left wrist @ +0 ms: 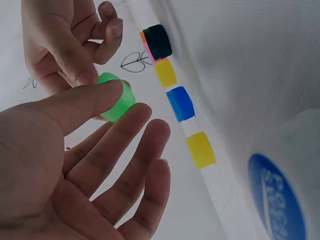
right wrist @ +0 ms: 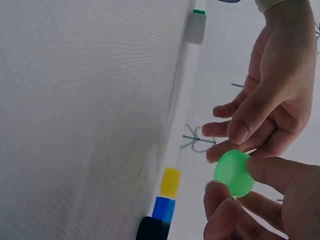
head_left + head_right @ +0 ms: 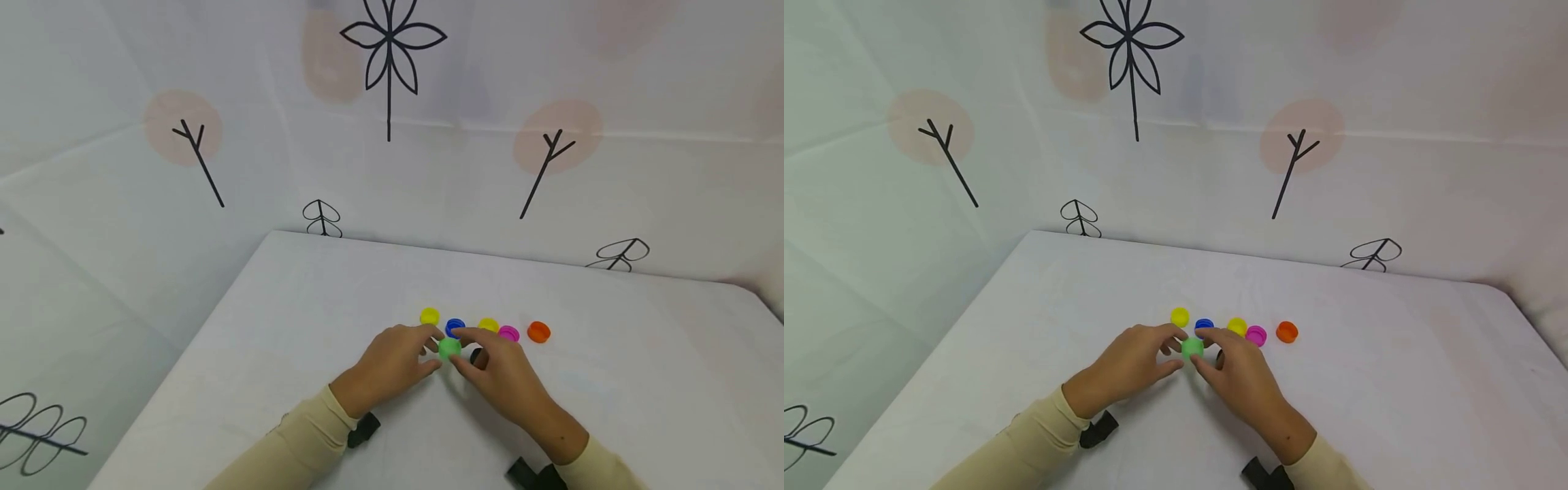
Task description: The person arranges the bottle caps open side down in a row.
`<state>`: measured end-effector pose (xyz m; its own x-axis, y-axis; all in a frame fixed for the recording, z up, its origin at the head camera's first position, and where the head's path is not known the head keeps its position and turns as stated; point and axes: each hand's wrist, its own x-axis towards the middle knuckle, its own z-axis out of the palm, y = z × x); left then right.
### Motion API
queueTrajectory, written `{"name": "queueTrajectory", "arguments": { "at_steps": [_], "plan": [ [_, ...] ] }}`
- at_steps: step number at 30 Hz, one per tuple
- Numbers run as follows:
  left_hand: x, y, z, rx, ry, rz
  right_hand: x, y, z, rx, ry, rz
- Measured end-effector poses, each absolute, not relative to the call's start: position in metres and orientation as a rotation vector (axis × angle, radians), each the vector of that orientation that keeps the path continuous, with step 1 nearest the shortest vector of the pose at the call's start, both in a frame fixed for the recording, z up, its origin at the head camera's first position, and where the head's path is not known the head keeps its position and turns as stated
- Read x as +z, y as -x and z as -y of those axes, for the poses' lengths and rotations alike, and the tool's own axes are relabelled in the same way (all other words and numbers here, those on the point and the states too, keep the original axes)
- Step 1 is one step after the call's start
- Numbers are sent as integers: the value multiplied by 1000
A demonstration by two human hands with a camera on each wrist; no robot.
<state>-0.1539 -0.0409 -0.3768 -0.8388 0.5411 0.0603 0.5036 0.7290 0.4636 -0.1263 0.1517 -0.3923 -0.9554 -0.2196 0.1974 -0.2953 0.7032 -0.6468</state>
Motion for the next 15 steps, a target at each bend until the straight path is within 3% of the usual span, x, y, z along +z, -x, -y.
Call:
{"name": "queueTrajectory", "arguments": {
  "at_steps": [15],
  "plan": [
    [-374,157,39,827,-831,-2865,-392,129,-155,1221,-362,2677]
  ]
}}
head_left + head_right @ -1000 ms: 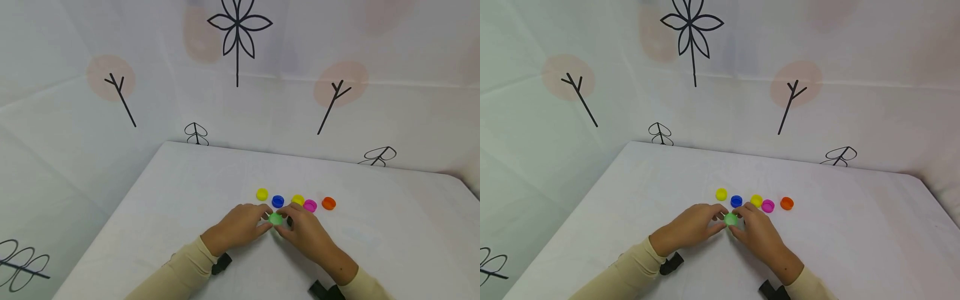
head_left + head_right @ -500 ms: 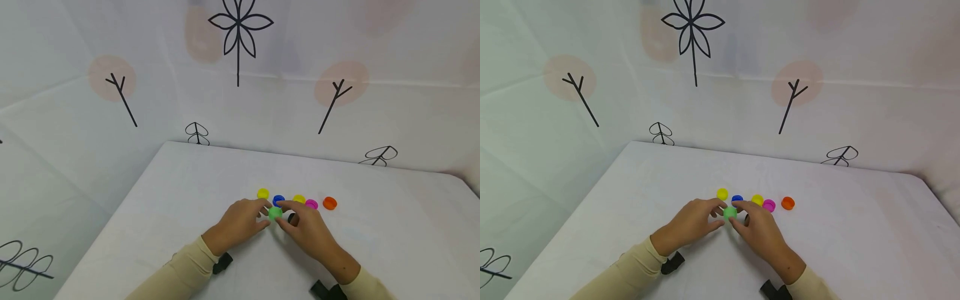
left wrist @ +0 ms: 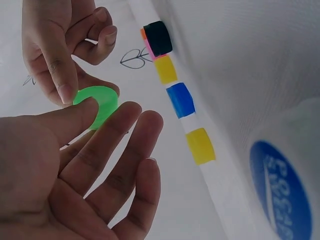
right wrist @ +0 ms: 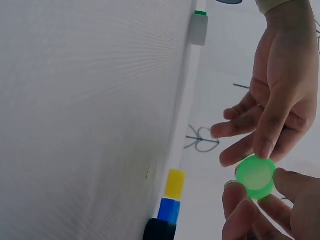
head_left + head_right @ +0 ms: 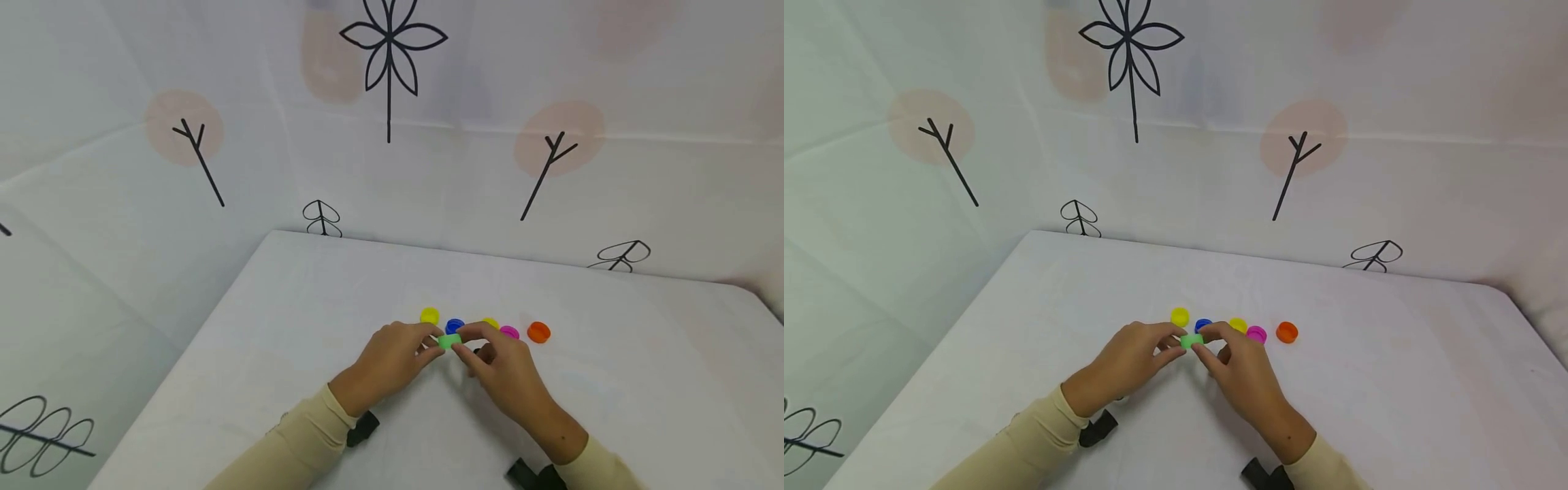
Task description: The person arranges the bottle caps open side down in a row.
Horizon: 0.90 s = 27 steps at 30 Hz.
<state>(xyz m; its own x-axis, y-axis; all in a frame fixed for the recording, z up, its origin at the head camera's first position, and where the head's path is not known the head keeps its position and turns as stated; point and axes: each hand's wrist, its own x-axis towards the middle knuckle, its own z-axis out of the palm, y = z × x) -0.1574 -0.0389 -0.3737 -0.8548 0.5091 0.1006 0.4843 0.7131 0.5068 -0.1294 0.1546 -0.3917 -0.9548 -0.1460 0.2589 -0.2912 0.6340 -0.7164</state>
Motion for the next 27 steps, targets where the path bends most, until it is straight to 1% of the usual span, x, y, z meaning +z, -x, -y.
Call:
{"name": "queueTrajectory", "arguments": {
  "at_steps": [8,17,22,27],
  "plan": [
    [-375,158,39,931,-850,-2825,-391,128,-155,1240,-364,2687],
    [-375,162,36,1353,-697,-2555,-396,133,-159,1118,-536,2496],
    [-376,161,37,1350,-680,-2539,-397,133,-159,1085,-571,2471],
    [-374,159,37,1242,-760,-2588,-398,132,-160,1049,-573,2476]
  ]
}}
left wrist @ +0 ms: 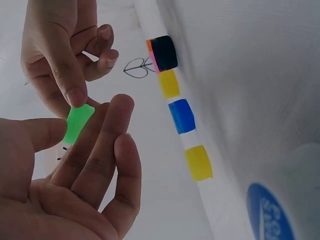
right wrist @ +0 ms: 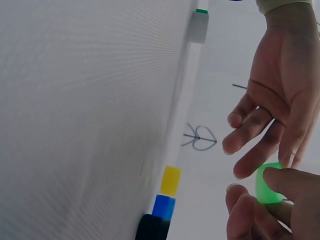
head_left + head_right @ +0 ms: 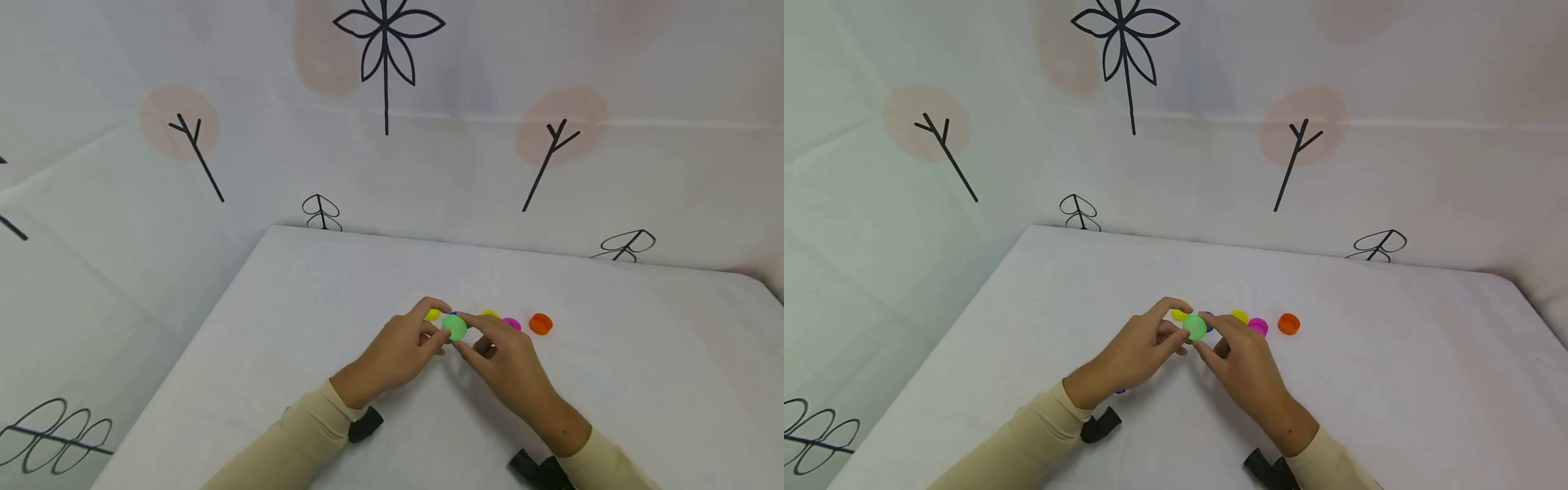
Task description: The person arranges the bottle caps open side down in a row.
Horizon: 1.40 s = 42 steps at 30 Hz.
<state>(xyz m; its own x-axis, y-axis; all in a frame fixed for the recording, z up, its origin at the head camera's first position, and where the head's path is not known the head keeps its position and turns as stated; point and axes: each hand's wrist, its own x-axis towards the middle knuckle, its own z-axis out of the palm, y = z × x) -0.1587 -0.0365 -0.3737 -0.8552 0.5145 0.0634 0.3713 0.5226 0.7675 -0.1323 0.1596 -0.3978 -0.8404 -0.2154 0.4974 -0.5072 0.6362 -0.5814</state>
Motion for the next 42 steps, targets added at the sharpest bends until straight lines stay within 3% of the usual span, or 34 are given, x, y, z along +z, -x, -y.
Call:
{"name": "queueTrajectory", "arguments": {
  "at_steps": [16,27,42],
  "plan": [
    [-367,156,48,1054,-889,-2646,-399,124,-156,1065,-549,2489],
    [-352,155,70,869,-923,-2663,-393,111,-142,1351,-504,2615],
    [-367,141,94,753,-920,-2681,-396,105,-128,1609,-601,2805]
  ]
}}
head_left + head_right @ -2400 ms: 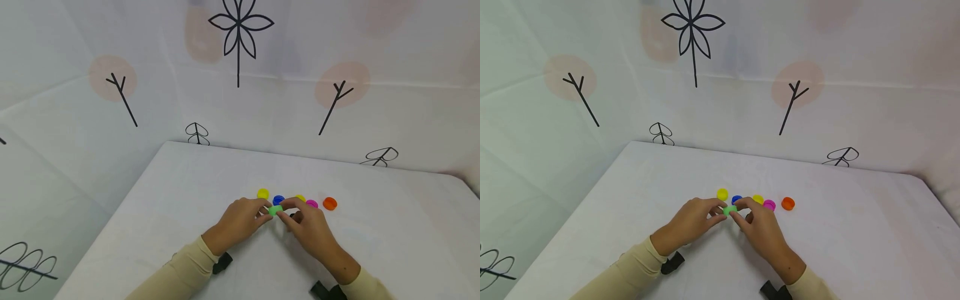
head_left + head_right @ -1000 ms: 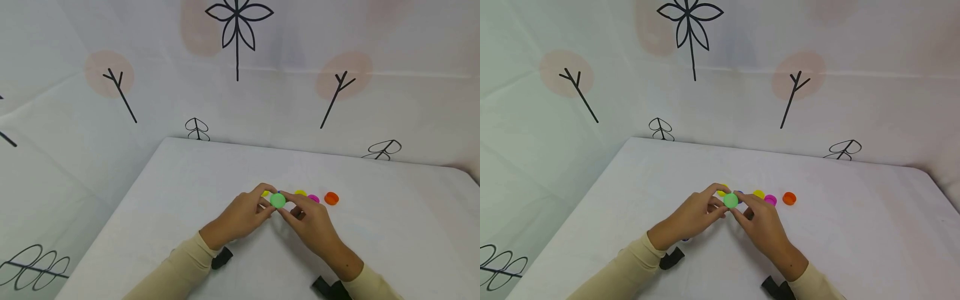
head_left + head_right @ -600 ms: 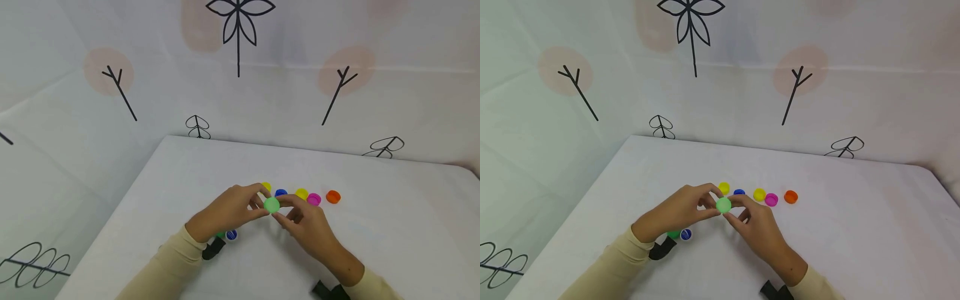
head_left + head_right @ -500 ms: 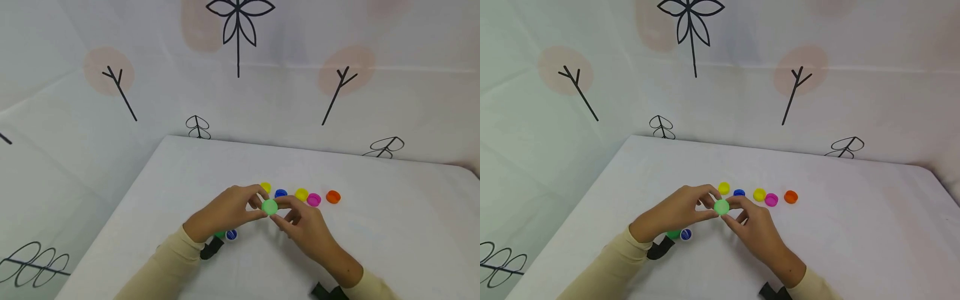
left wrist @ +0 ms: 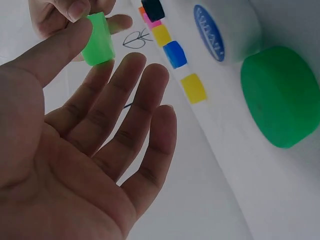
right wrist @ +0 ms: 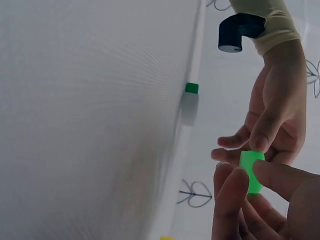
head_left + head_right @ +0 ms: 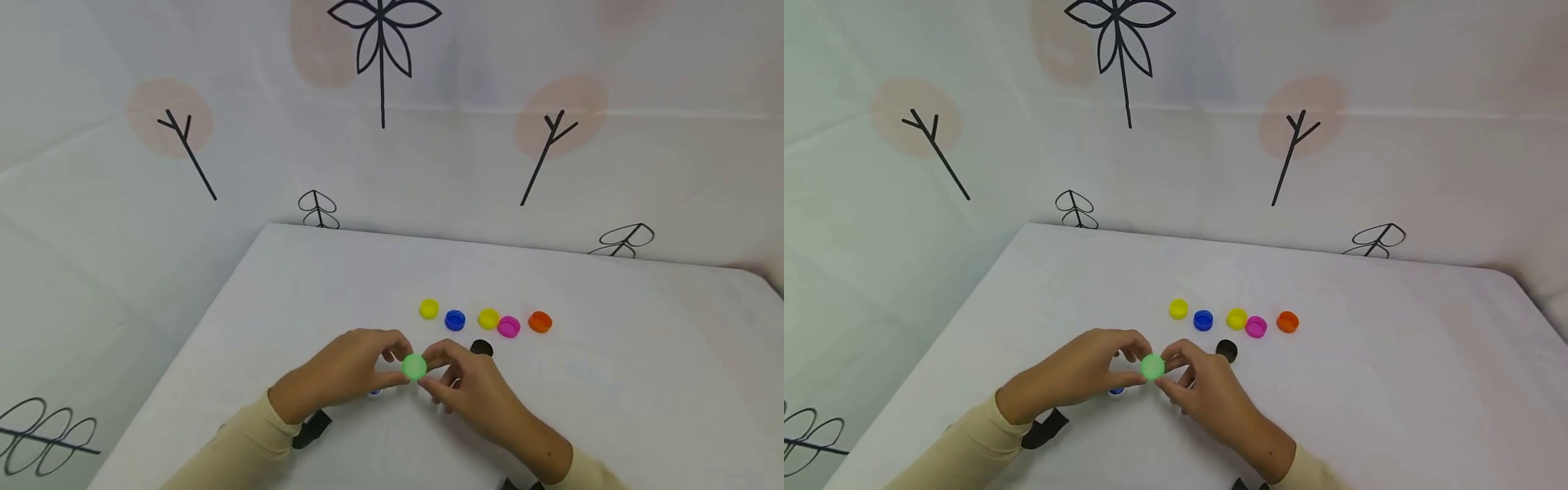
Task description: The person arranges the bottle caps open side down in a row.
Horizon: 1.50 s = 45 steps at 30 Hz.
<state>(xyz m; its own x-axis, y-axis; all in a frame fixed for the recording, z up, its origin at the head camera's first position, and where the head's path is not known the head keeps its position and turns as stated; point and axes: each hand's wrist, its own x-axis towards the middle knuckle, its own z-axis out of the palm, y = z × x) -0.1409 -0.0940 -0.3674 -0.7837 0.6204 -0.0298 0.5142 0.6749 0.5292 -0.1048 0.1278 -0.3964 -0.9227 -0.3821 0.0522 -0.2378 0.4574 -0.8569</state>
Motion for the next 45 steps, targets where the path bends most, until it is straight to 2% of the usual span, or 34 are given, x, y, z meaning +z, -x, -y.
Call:
{"name": "queueTrajectory", "arguments": {
  "at_steps": [20,45],
  "plan": [
    [-381,140,99,557,-1108,-2720,-411,108,-127,-1397,545,-2403],
    [-388,137,100,357,-1113,-2768,-417,109,-124,-1269,564,-2347]
  ]
}}
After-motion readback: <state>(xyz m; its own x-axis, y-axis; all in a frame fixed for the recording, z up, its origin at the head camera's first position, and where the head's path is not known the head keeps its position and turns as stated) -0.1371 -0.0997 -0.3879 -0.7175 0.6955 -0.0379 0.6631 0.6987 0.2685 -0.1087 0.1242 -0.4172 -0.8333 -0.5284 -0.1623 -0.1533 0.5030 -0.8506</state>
